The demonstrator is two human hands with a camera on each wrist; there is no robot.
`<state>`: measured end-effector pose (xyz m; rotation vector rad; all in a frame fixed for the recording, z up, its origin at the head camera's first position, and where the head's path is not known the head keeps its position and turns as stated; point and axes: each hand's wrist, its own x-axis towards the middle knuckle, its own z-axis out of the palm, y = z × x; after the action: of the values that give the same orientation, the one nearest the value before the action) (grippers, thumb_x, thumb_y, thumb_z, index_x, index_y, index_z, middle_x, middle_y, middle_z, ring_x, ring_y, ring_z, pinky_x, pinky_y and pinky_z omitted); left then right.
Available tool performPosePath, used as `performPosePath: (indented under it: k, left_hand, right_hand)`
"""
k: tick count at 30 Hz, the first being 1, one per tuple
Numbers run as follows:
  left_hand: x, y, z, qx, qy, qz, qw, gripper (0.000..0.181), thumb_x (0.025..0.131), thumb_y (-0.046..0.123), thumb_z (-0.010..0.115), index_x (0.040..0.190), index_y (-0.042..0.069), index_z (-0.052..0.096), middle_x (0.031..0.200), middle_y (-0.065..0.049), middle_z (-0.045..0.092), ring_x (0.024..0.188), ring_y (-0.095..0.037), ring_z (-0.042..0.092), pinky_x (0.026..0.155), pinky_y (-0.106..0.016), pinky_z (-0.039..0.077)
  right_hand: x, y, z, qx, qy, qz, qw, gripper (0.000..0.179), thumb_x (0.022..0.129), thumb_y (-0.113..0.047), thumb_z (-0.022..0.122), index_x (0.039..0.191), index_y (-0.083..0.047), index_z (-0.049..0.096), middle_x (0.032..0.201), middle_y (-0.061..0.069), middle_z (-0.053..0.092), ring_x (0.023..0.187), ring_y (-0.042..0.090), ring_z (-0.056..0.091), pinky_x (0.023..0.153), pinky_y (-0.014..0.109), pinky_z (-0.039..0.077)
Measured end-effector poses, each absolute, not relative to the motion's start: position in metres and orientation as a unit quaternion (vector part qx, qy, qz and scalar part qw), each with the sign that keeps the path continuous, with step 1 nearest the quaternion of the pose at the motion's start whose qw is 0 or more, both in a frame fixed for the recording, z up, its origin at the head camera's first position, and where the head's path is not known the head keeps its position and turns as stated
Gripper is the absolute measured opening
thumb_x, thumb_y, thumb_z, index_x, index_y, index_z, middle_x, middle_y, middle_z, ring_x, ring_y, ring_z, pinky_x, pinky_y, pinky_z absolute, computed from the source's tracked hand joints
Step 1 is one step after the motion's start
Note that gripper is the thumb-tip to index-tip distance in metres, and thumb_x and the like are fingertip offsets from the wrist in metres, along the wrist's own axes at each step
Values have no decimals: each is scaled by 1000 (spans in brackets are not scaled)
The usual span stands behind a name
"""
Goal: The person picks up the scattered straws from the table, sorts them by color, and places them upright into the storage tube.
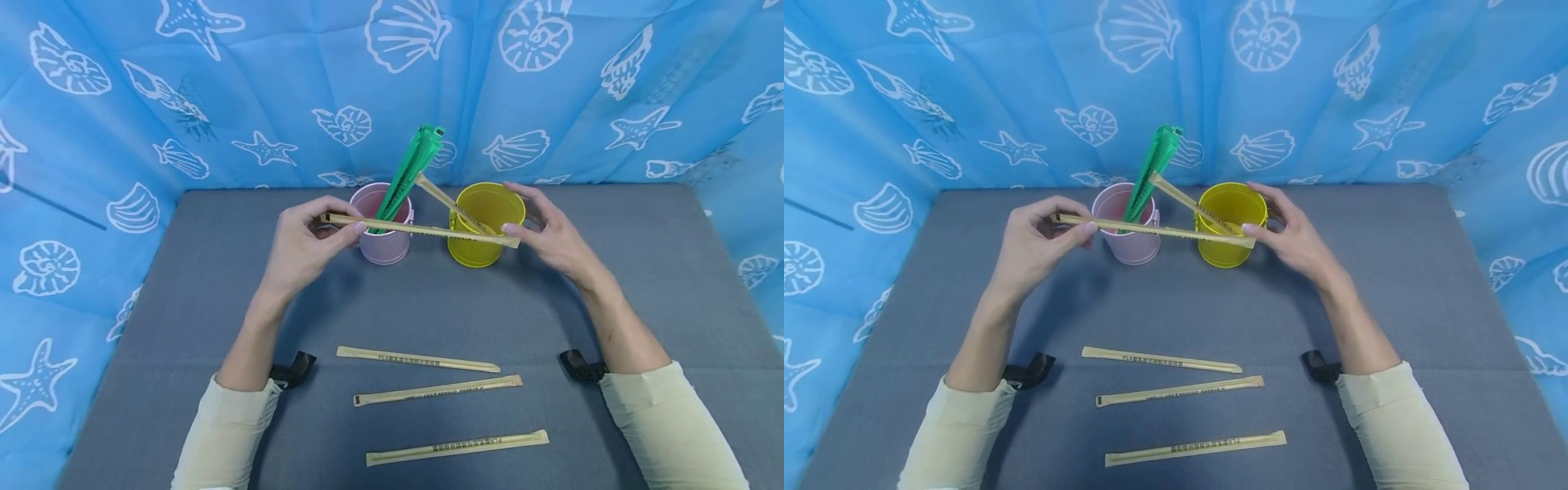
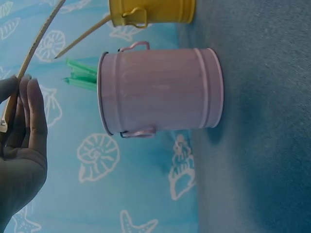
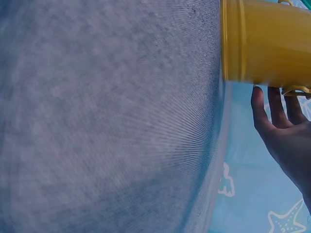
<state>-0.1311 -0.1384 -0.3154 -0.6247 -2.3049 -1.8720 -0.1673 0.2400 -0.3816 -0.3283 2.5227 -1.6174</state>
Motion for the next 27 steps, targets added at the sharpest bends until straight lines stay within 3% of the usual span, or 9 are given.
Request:
performPosePath:
  k: [3,7,13,21,27]
  left_hand:
    - [-135,-136,-314,-206,-757,-617,65,12,90,8,74,100,1,73,90,-11,67,73,-29,68,66,-32,58]
    - [-140,-133,-312,-208,-763,-606,86,11,90,8,74,99,2,73,89,-9,68,69,-24,65,60,-27,53]
    - [-133,-124,-291,-198,-783,-580,105,10,89,0,72,96,-7,71,84,-13,66,62,-20,51,54,-21,41]
    - [-137,-118,-282,-202,-792,-567,102,11,89,0,72,97,-8,71,86,-15,66,66,-19,58,58,-20,47]
    - [-144,-113,-280,-208,-787,-573,88,12,89,-1,72,98,-9,70,83,-18,68,66,-33,60,57,-20,47]
  right_hand:
    - [-168,241,-382,-109,833,-539,64,70,96,-18,68,156,-26,31,158,9,32,144,34,31,114,58,21]
    - [-167,241,-381,-110,831,-542,64,70,96,-17,67,156,-26,31,158,11,33,144,34,32,114,60,22]
    - [-167,240,-379,-110,835,-535,70,69,97,-15,66,156,-26,31,158,9,33,143,34,32,113,59,23]
    - [-167,239,-380,-101,838,-531,77,70,97,-20,66,156,-26,30,162,6,26,147,32,24,115,59,19]
    - [-169,240,-379,-89,845,-521,82,70,97,-23,67,156,-26,29,162,6,26,147,31,25,116,58,18]
